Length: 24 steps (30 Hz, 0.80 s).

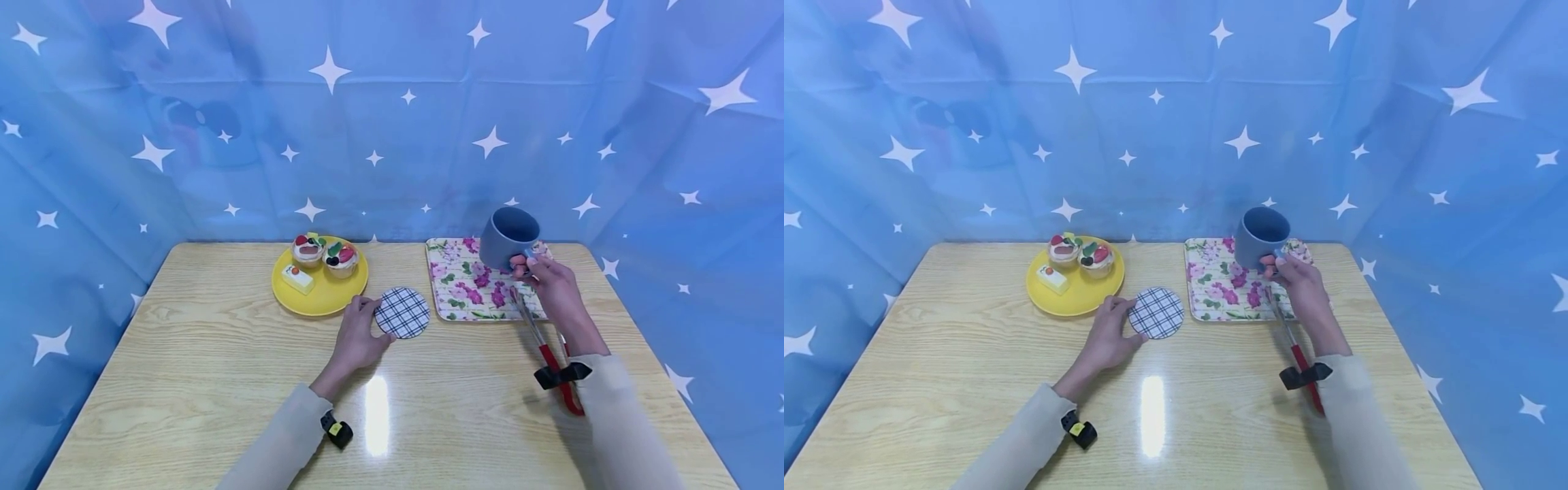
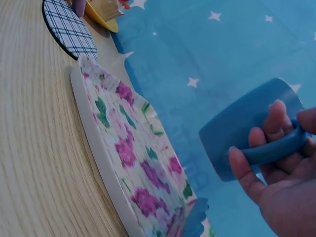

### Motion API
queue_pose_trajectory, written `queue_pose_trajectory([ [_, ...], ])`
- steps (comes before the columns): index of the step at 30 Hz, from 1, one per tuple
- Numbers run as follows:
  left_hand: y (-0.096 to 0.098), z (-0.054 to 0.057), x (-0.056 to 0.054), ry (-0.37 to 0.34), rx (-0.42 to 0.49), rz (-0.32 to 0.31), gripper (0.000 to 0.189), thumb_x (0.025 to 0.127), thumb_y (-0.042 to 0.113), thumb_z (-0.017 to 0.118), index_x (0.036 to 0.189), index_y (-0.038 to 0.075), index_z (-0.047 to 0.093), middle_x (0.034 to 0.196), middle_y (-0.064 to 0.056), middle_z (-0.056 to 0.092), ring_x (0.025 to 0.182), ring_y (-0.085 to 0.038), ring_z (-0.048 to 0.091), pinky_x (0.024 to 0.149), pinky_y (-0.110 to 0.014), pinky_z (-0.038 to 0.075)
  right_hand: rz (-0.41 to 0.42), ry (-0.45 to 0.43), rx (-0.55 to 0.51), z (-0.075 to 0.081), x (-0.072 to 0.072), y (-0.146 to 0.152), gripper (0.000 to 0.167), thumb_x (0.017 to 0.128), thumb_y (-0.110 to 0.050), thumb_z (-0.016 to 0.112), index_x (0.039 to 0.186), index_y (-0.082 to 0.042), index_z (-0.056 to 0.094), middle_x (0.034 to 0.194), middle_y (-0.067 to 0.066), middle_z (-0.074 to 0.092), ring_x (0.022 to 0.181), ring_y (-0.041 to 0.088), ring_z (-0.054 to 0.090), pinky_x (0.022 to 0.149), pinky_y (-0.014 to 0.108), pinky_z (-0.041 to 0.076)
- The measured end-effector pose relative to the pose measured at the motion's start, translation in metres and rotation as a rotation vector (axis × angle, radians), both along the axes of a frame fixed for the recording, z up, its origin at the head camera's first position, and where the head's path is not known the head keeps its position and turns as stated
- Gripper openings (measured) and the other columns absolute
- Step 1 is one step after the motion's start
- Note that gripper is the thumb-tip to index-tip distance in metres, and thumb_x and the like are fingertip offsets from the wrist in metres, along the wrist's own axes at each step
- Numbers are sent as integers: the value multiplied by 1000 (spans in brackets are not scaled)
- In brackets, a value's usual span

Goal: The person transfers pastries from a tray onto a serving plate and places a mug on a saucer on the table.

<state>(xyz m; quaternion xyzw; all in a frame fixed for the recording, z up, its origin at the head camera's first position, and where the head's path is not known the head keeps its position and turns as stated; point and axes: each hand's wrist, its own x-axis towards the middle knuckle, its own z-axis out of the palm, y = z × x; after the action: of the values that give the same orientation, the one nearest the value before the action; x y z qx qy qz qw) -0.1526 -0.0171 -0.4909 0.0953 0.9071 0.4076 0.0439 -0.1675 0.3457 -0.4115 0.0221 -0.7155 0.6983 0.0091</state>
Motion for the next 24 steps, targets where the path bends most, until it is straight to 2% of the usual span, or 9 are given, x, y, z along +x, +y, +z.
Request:
queue_pose_trajectory([
  [6, 0, -1, -1, -10, -5, 1, 74, 85, 22, 85, 148, 3, 52, 140, -13, 47, 131, -29, 45, 112, -45, 51, 42, 36, -33, -2, 4, -8, 49, 109, -34, 49, 124, 12, 59, 103, 0, 66, 101, 13, 59, 98, 16, 53],
  [13, 0, -1, 0, -8, -9, 3, 74, 85, 22, 85, 148, 2, 52, 140, -13, 47, 131, -29, 46, 111, -45, 51, 49, -13, 42, -2, 11, -19, 54, 109, -41, 48, 127, 9, 58, 101, -2, 65, 104, 13, 57, 96, 18, 47],
  [16, 0, -1, 0, -4, -10, 1, 74, 85, 22, 85, 148, 2, 52, 140, -13, 47, 131, -29, 46, 111, -45, 51, 58, -21, 24, -3, 13, -24, 55, 109, -40, 47, 128, 10, 57, 100, -2, 65, 103, 14, 56, 95, 22, 45],
  [20, 0, -1, 0, 3, -9, -1, 73, 84, 22, 85, 147, 1, 53, 139, -13, 47, 130, -29, 46, 110, -45, 52, 69, -24, 1, -3, 17, -30, 54, 109, -39, 47, 129, 11, 56, 101, -1, 64, 104, 16, 57, 97, 19, 48],
  [24, 0, -1, 0, 4, -8, -1, 73, 85, 21, 85, 147, 1, 53, 140, -14, 47, 130, -29, 45, 110, -45, 51, 68, -13, 41, -3, 20, -37, 56, 109, -40, 47, 128, 11, 56, 102, 1, 64, 106, 15, 58, 97, 15, 51],
])
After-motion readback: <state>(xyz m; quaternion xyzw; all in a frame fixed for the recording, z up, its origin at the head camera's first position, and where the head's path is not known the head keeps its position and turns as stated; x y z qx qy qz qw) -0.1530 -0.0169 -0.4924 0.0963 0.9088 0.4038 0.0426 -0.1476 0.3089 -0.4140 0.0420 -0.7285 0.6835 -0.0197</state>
